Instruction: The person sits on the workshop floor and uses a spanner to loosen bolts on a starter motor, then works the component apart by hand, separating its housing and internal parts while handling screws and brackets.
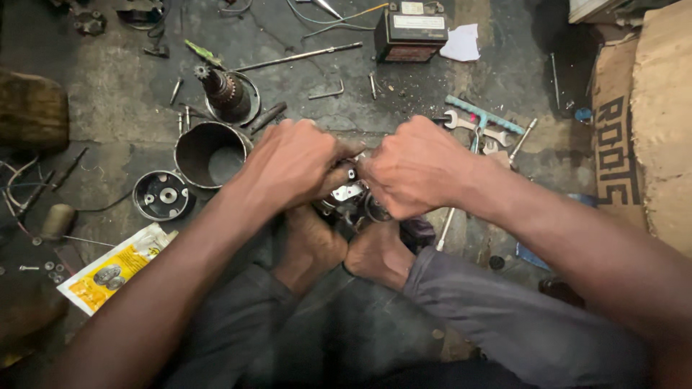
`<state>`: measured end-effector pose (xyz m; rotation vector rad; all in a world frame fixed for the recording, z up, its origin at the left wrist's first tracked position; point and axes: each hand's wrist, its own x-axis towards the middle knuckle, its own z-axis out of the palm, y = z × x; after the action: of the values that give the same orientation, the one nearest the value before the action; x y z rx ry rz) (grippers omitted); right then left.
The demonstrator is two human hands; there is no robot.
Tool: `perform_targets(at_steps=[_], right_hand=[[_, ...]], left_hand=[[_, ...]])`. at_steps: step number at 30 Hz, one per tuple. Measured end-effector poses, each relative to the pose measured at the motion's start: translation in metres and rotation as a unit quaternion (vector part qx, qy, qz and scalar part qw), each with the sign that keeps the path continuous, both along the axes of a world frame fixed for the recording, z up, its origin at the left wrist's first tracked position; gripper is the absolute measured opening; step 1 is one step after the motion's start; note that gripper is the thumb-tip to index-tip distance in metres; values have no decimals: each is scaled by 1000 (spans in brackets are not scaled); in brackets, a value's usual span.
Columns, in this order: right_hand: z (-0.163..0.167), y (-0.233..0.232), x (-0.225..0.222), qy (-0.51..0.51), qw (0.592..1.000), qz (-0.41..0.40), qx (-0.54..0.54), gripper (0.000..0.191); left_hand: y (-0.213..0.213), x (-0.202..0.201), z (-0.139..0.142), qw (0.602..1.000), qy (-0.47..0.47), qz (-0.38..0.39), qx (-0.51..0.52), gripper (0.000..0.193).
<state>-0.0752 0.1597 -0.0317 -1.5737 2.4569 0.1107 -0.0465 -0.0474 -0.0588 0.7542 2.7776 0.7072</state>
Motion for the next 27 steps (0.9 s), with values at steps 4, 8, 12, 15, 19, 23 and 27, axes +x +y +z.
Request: perform_targets(at_steps=[4, 8, 12, 15, 19, 23, 27], right_hand=[[-1, 2, -2, 0, 1000, 6, -17, 26], [-2, 1, -6, 15, 999, 27, -17, 31], [-4, 0, -11, 4, 999, 45, -19, 32], [-6, 1, -14, 6, 999, 50, -3, 33], [-7, 3, -16, 2, 998, 57, 5, 35], [-8, 5, -17, 6, 998, 56, -16, 36], [-7, 3, -17, 8, 999, 52, 16, 38]], left_hand=[[1, -1, 2, 1000, -10, 8, 0, 34], [3, 0, 1, 1000, -8, 8, -8, 33], [2, -1, -7, 1000, -5, 7, -15, 32], [3, -1, -15, 999, -2, 11, 41, 37], [3, 3, -22, 990, 43, -8, 132, 43], [6, 4, -21, 991, 47, 6, 122, 43], [9, 1, -15, 999, -32, 23, 31, 42]])
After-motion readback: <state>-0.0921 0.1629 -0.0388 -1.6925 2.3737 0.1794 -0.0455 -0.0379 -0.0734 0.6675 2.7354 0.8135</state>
